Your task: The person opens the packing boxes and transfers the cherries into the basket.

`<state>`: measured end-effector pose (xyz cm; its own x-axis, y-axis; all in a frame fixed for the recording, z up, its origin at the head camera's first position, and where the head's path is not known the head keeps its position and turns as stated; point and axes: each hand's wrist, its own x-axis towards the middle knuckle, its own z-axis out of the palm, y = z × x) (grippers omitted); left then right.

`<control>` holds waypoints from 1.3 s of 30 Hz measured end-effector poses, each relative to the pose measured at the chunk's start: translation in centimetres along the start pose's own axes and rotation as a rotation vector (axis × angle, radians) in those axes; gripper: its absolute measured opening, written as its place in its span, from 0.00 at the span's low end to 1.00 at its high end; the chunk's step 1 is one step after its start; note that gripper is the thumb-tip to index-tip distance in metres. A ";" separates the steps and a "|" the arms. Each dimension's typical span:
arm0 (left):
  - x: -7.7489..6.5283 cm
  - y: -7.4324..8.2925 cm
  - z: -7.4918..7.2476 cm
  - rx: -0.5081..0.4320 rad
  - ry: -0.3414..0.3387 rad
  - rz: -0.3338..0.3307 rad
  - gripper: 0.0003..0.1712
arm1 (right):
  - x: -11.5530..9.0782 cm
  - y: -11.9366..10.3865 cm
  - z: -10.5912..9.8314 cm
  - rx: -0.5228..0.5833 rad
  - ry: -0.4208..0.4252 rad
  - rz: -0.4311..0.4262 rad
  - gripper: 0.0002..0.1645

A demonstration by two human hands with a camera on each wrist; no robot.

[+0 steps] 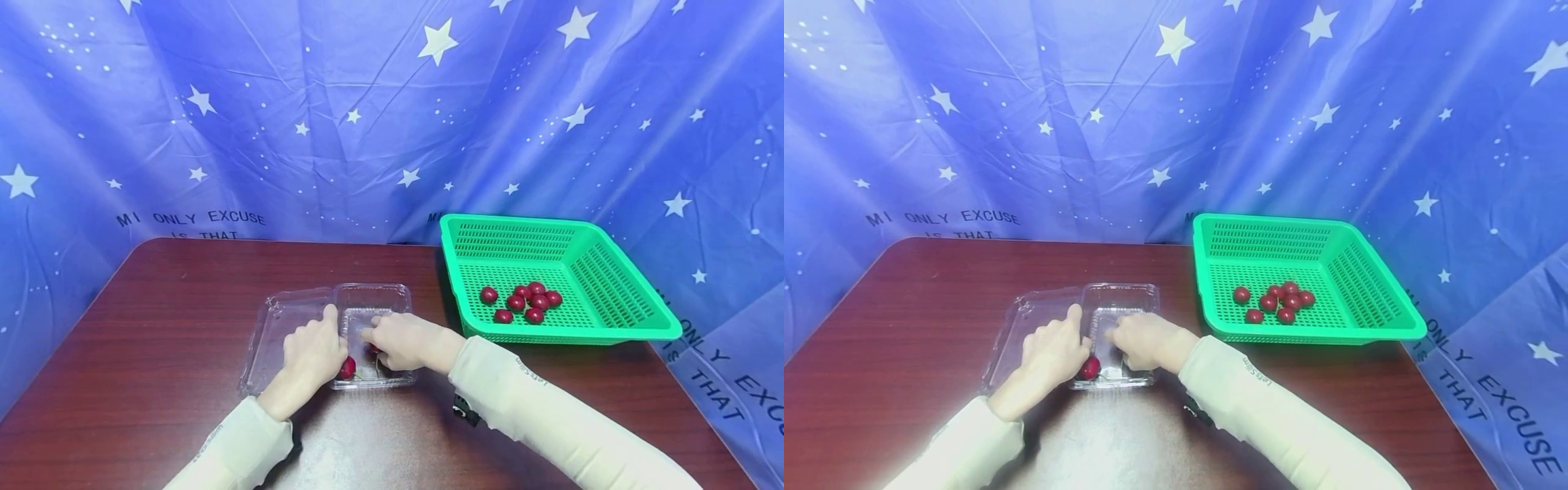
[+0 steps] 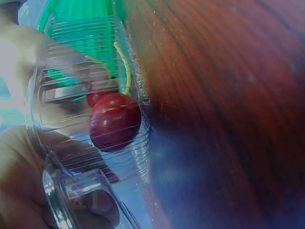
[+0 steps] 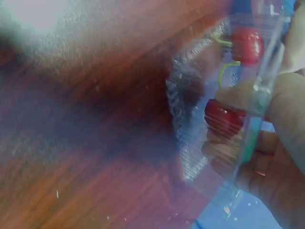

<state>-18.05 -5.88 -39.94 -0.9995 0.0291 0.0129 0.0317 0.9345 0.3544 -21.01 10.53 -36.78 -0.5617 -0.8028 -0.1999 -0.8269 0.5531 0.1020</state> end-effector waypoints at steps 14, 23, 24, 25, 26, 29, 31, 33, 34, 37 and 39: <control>0.1 0.0 0.0 -0.001 -0.003 0.004 0.15 | -0.5 1.0 -1.7 0.039 0.022 -0.005 0.09; 0.1 0.0 0.1 0.002 -0.008 0.001 0.15 | -0.7 1.4 -2.9 0.051 0.022 0.019 0.12; 0.1 0.0 0.1 0.002 -0.009 0.002 0.15 | -0.8 1.4 -3.0 0.053 0.027 0.019 0.13; 0.1 0.0 0.1 0.003 -0.011 0.002 0.16 | -0.8 1.5 -3.1 0.056 0.033 0.018 0.13; 0.1 0.0 0.1 0.003 -0.012 0.002 0.16 | -0.9 1.6 -3.2 0.063 0.041 0.017 0.14; 0.1 0.0 0.1 0.003 -0.013 0.002 0.16 | -1.0 1.8 -3.5 0.063 0.064 0.011 0.15; 0.1 0.0 0.1 0.004 -0.015 0.001 0.15 | -1.0 2.0 -3.6 0.061 0.078 0.009 0.15; 0.1 0.0 0.1 0.005 -0.016 0.001 0.15 | -1.0 2.2 -3.8 0.056 0.091 0.010 0.16; 0.1 0.0 0.1 0.005 -0.017 0.000 0.15 | -1.0 2.2 -3.8 0.051 0.096 0.012 0.16; 0.1 0.0 0.1 0.006 -0.019 0.000 0.15 | -1.1 2.4 -4.0 0.046 0.098 0.024 0.16; 0.1 0.0 0.1 0.005 -0.019 0.000 0.15 | -1.1 2.5 -4.1 0.048 0.092 0.033 0.15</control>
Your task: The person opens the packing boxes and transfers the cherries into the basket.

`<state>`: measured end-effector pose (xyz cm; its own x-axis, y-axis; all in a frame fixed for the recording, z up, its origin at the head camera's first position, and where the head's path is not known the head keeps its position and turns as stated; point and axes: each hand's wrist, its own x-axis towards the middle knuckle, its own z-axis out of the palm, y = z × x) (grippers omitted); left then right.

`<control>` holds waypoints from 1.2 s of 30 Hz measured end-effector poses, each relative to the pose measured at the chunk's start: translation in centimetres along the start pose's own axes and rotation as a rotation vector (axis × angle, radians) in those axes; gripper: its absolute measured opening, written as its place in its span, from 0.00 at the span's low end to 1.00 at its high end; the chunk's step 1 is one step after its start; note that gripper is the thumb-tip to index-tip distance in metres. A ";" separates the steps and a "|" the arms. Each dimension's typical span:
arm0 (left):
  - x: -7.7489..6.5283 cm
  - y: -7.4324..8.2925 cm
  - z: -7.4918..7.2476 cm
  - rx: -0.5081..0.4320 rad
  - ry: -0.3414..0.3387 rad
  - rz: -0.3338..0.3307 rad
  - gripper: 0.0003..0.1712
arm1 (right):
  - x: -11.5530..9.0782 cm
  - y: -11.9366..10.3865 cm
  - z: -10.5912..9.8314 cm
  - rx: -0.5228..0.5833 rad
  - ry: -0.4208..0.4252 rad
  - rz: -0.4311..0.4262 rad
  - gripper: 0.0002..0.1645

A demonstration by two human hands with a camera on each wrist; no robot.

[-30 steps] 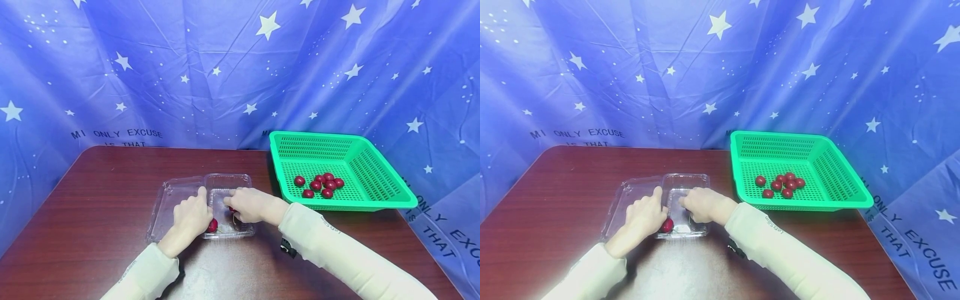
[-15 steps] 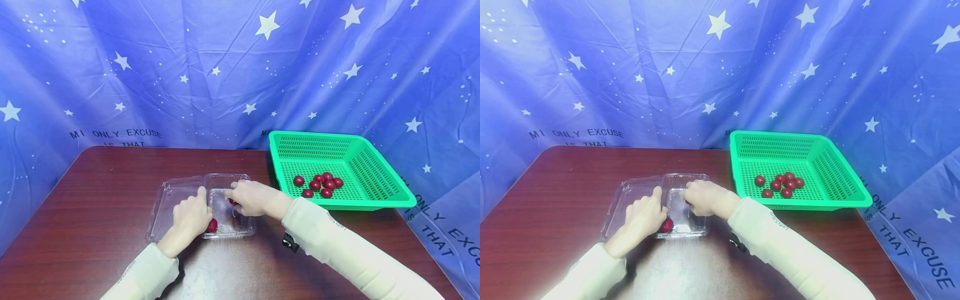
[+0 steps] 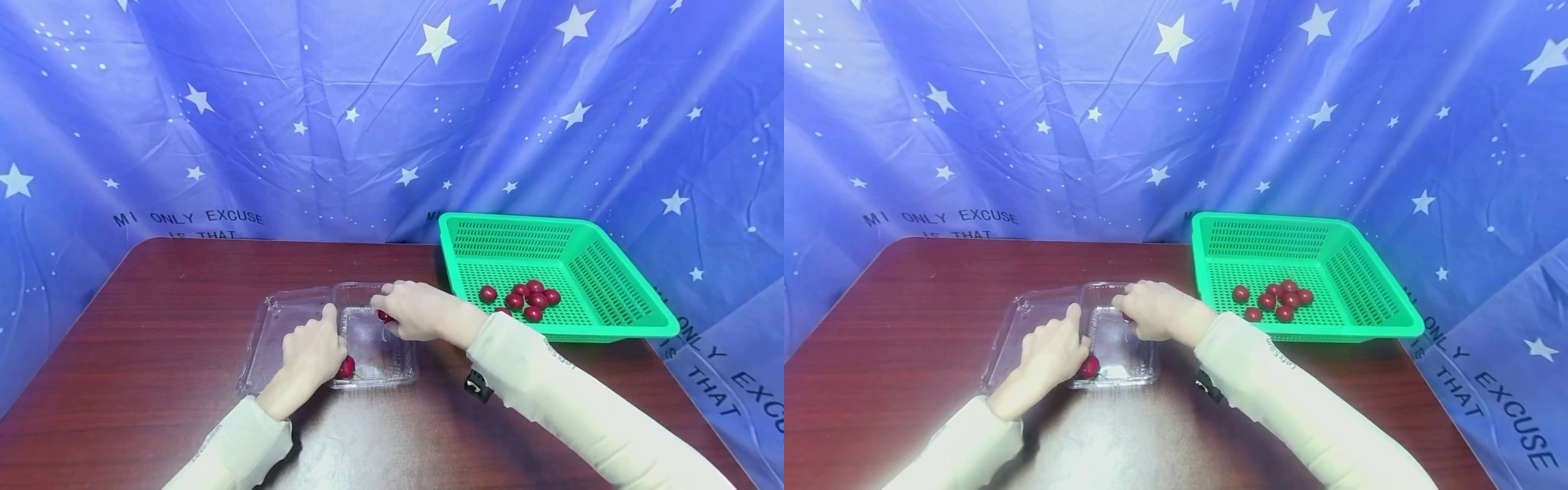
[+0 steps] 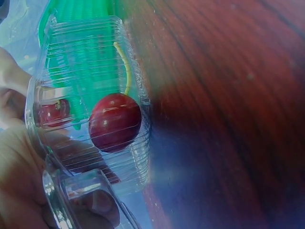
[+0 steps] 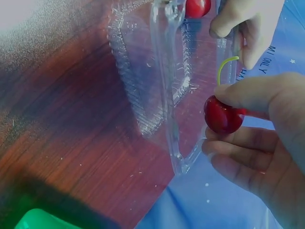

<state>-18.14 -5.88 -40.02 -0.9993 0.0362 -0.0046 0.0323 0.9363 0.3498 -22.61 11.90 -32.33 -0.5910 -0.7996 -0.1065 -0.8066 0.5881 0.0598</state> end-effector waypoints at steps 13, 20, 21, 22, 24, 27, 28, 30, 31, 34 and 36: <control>0.0 -0.1 0.1 -0.008 0.019 0.006 0.14 | -0.6 2.3 -1.6 0.033 0.015 0.106 0.13; 0.0 -0.1 0.1 -0.005 0.022 0.007 0.14 | -1.2 4.2 -2.2 0.067 0.001 0.191 0.14; 0.0 -0.1 0.1 -0.006 0.022 0.007 0.14 | -1.3 4.5 -2.2 0.070 0.001 0.200 0.14; 0.0 -0.1 0.1 -0.006 0.022 0.006 0.14 | -1.4 4.7 -2.3 0.076 0.000 0.210 0.14; 0.0 -0.1 0.1 -0.006 0.021 0.006 0.14 | -1.5 5.2 -2.3 0.079 0.005 0.223 0.13; 0.0 -0.1 0.2 -0.006 0.021 0.008 0.14 | -1.8 5.7 -2.5 0.085 0.021 0.241 0.15; 0.0 -0.1 0.2 -0.006 0.021 0.009 0.14 | -1.9 5.9 -2.7 0.088 0.027 0.247 0.15; 0.0 -0.1 0.2 -0.007 0.021 0.010 0.14 | -2.2 6.3 -2.8 0.095 0.040 0.261 0.16; 0.0 -0.1 0.1 -0.008 0.023 0.010 0.14 | -2.3 6.5 -2.9 0.097 0.043 0.270 0.16; 0.0 -0.1 0.1 -0.009 0.019 0.007 0.14 | -2.7 7.1 -3.2 0.111 0.041 0.299 0.17; 0.0 0.0 0.1 -0.009 0.015 0.005 0.14 | -2.9 7.5 -3.5 0.114 0.035 0.316 0.18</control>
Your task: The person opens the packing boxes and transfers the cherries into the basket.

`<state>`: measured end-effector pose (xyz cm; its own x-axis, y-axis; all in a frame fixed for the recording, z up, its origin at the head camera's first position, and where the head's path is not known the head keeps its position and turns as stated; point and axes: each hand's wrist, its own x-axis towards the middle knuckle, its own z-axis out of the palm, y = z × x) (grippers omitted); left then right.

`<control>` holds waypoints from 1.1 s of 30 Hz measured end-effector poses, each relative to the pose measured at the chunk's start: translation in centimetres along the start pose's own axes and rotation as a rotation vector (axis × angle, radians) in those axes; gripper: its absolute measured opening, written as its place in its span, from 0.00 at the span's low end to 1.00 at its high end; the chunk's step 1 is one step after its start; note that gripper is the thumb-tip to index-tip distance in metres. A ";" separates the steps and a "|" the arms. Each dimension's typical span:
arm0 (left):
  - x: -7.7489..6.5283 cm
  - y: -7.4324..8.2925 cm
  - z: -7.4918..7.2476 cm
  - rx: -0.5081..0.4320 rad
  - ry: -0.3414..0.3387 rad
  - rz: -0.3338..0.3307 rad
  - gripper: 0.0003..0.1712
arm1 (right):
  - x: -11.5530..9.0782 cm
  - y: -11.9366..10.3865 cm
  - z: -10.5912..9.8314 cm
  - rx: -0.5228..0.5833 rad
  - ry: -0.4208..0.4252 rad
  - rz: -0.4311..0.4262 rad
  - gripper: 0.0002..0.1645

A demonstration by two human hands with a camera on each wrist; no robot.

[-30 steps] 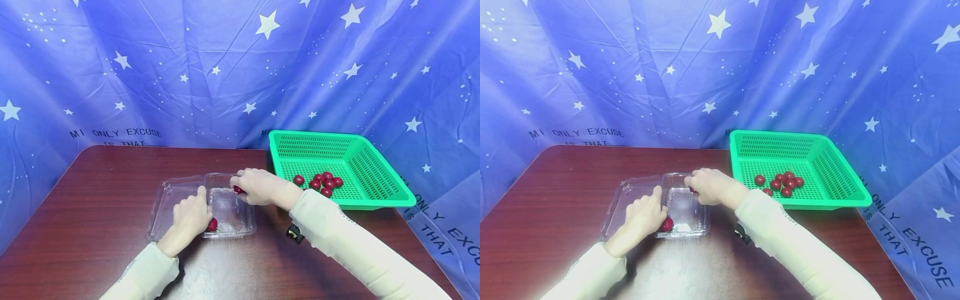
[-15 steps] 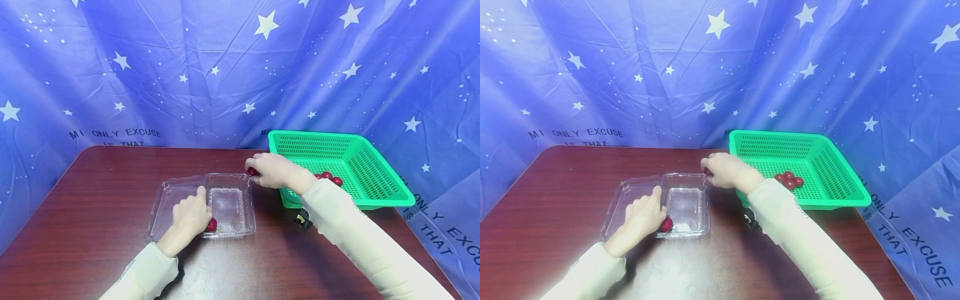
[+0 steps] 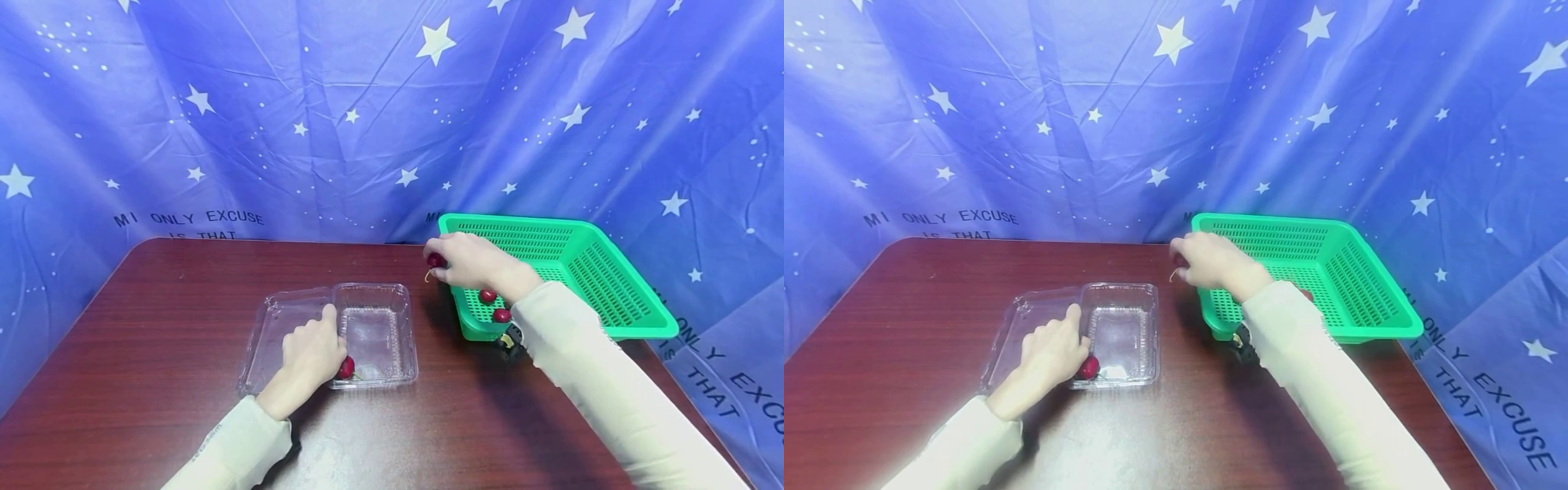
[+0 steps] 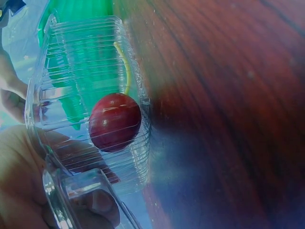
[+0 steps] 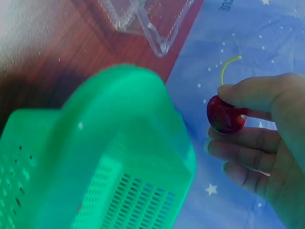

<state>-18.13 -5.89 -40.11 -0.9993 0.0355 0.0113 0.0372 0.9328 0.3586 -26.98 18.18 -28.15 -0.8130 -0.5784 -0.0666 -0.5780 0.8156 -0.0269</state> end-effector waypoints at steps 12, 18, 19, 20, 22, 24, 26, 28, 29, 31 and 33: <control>0.0 0.0 0.0 -0.003 -0.003 -0.004 0.14 | -0.6 1.9 -1.2 0.002 -0.013 0.068 0.19; -0.1 -0.1 0.1 -0.004 0.002 -0.004 0.14 | -1.0 2.9 -1.6 0.012 -0.012 0.085 0.18; -0.1 -0.1 0.1 -0.005 0.003 -0.004 0.14 | -1.1 3.1 -1.7 0.014 -0.013 0.089 0.18; 0.0 -0.1 0.1 -0.005 0.002 -0.004 0.14 | -1.2 3.3 -1.7 0.015 -0.013 0.094 0.19; 0.0 -0.1 0.1 -0.005 0.002 -0.004 0.14 | -1.5 3.8 -1.8 0.024 -0.016 0.112 0.19; 0.0 -0.1 0.1 -0.005 0.002 -0.003 0.14 | -1.8 4.2 -1.8 0.031 -0.017 0.130 0.19; -0.1 -0.1 0.1 -0.003 0.002 -0.002 0.14 | -2.1 4.7 -1.9 0.038 -0.012 0.146 0.19; -0.1 -0.1 0.0 -0.001 0.004 0.000 0.14 | -2.4 5.1 -1.8 0.046 -0.009 0.157 0.20; -0.1 -0.1 0.0 -0.001 0.004 0.000 0.14 | -2.5 5.4 -1.7 0.051 -0.008 0.159 0.20; -0.1 -0.1 0.0 0.001 0.002 0.001 0.14 | -2.8 5.9 -1.6 0.070 -0.011 0.167 0.20; 0.0 -0.1 0.0 0.001 0.000 -0.001 0.14 | -3.0 6.4 -1.3 0.082 -0.021 0.174 0.20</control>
<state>-18.10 -5.99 -40.18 -0.9993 0.0348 0.0107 0.0363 0.9331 0.3579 -28.33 25.14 -26.80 -0.8983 -0.4283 -0.0978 -0.4201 0.9026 -0.0942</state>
